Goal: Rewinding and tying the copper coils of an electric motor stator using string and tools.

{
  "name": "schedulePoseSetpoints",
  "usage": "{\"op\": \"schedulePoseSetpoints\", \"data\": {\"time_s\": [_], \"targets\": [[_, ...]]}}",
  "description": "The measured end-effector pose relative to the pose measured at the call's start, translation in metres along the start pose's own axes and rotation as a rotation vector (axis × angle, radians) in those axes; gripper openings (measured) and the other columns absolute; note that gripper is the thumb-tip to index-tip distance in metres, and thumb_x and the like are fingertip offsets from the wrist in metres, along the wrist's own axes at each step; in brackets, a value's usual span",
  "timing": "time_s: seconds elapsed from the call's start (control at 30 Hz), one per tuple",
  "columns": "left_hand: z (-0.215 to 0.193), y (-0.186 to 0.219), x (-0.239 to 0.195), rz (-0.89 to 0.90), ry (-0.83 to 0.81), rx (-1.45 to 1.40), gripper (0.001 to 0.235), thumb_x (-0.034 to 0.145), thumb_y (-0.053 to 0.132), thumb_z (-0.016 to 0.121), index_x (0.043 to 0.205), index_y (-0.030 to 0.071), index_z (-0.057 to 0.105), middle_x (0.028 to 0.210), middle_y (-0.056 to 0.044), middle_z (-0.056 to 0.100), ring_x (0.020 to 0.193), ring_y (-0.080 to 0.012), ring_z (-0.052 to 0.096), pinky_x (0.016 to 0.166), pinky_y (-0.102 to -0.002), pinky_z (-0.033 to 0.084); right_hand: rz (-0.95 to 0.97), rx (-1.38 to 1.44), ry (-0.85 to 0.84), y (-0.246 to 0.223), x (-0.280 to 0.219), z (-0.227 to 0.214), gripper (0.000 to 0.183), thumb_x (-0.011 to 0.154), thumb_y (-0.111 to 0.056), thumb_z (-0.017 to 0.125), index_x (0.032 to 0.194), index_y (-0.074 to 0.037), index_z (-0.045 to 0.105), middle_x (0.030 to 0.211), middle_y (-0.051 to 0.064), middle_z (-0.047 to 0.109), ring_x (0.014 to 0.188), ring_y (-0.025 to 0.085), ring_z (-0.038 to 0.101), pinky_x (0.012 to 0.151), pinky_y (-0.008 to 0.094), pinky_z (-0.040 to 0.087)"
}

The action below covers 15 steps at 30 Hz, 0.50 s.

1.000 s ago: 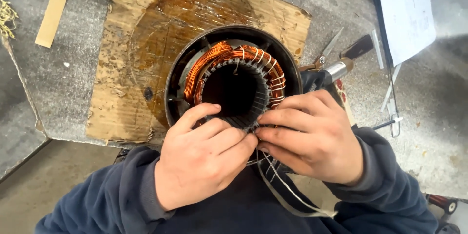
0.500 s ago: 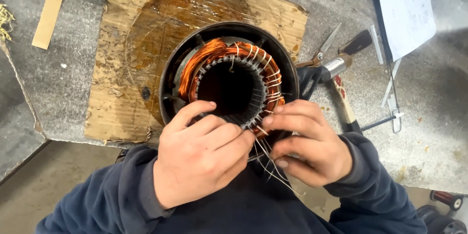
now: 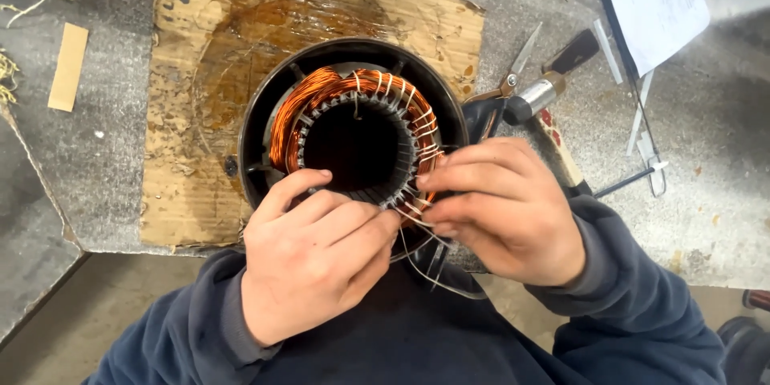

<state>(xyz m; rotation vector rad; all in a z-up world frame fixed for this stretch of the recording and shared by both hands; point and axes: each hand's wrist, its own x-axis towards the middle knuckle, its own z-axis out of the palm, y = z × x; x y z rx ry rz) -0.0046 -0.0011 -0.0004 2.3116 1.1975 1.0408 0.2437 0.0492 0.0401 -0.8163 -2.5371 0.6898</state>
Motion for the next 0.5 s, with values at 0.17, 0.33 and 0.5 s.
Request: {"op": "schedulePoseSetpoints", "data": {"time_s": [0.17, 0.33, 0.5], "targets": [[-0.001, 0.001, 0.002, -0.004, -0.003, -0.015, 0.02, 0.082, 0.016, 0.079, 0.101, 0.013, 0.075, 0.097, 0.005, 0.071, 0.086, -0.013, 0.067, 0.101, -0.04, 0.048, 0.137, 0.365, -0.134, 0.004, -0.003, -0.022, 0.01, 0.09, -0.019, 0.075, 0.093, -0.009, 0.071, 0.109, 0.004, 0.072, 0.107, 0.023, 0.069, 0.093, 0.036, 0.054], [-0.001, 0.005, 0.005, -0.018, 0.009, 0.003, 0.019, 0.084, 0.015, 0.079, 0.102, 0.013, 0.076, 0.096, 0.005, 0.072, 0.084, -0.013, 0.067, 0.1, -0.039, 0.048, 0.026, 0.606, -0.449, 0.017, -0.005, -0.042, 0.04, 0.089, -0.048, 0.074, 0.077, -0.013, 0.061, 0.083, 0.003, 0.066, 0.079, 0.025, 0.064, 0.072, 0.036, 0.048], [-0.001, 0.006, 0.005, -0.019, 0.013, 0.021, 0.016, 0.085, 0.015, 0.079, 0.101, 0.013, 0.076, 0.096, 0.004, 0.073, 0.084, -0.0137, 0.067, 0.1, -0.039, 0.048, 0.088, 0.649, -0.613, 0.008, -0.003, -0.065, 0.047, 0.091, -0.056, 0.071, 0.103, -0.011, 0.073, 0.073, 0.0, 0.066, 0.064, 0.021, 0.065, 0.059, 0.034, 0.048]]}}
